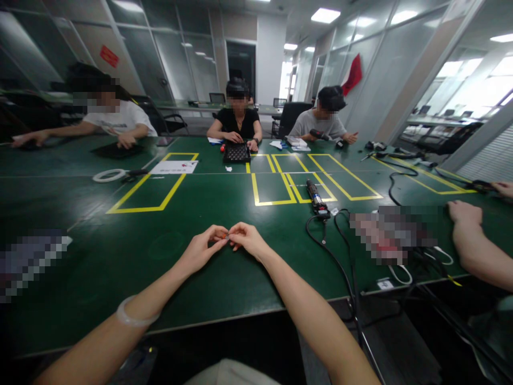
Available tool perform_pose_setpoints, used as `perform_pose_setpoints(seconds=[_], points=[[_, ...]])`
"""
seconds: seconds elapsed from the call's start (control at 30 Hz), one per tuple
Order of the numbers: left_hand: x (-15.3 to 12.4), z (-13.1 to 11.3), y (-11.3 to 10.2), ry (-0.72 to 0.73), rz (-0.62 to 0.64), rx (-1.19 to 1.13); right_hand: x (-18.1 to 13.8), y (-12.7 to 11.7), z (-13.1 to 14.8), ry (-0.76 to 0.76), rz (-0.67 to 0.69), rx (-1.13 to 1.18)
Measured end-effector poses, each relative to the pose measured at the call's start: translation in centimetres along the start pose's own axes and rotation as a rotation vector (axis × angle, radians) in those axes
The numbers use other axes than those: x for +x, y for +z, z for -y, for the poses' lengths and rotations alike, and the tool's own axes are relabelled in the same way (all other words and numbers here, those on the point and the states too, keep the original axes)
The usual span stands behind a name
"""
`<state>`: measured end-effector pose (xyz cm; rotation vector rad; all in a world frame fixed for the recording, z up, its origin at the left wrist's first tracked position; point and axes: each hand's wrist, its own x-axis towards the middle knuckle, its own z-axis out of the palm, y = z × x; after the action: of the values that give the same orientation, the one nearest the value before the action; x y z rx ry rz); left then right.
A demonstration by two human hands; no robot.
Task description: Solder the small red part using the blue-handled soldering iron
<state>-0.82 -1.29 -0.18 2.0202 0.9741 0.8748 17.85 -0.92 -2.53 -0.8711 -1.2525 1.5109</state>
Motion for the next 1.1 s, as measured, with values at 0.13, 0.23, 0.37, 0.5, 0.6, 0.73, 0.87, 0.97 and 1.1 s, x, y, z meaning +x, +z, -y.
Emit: perform_pose_setpoints(seconds=[0.13,0.23,0.37,0.5,0.6,0.73,0.87,0.97,1.1], points=[[0.1,0.7,-0.1,-0.063,-0.03,-0.098,0.0,0.1,-0.1,-0.048,0.025,0.007],[0.1,1.0,-0.3,-0.129,-0.02,-0.16,0.0,0.3,-0.2,-0.094,0.057,-0.036],[0.1,0.8,-0.3,-0.148,0.001,-0.096,0.0,0.3,-0.1,-0.085,0.06,-0.077],[0.2,0.0,-0.1,-0.1,-0.015,-0.076,-0.1,-0.1,0.3,-0.052,0.015,-0.061],[0.1,-0.3,-0.1,-0.04,0.008,-0.042,-0.2,-0.2,0.1,-0.03,0.013,-0.063],[0.0,-0.5,-0.3,-0.028,-0.002,0.009,0.1,-0.2,-0.3,-0.046,0.02,-0.151],[-0.1,-0.8,-0.5,-0.044,-0.01,0.039,0.7,-3.6,1.8,-0.179,-0.231,-0.393],[-0.2,-1.0,-0.6,-0.04,-0.001,0.055,0.6,-9.7,5.3,-0.293,-0.556,-0.682],[-0.3,-1.1,-0.8,-0.029,0.01,0.059,-1.2,-18.5,8.8,-0.209,-0.864,-1.116]])
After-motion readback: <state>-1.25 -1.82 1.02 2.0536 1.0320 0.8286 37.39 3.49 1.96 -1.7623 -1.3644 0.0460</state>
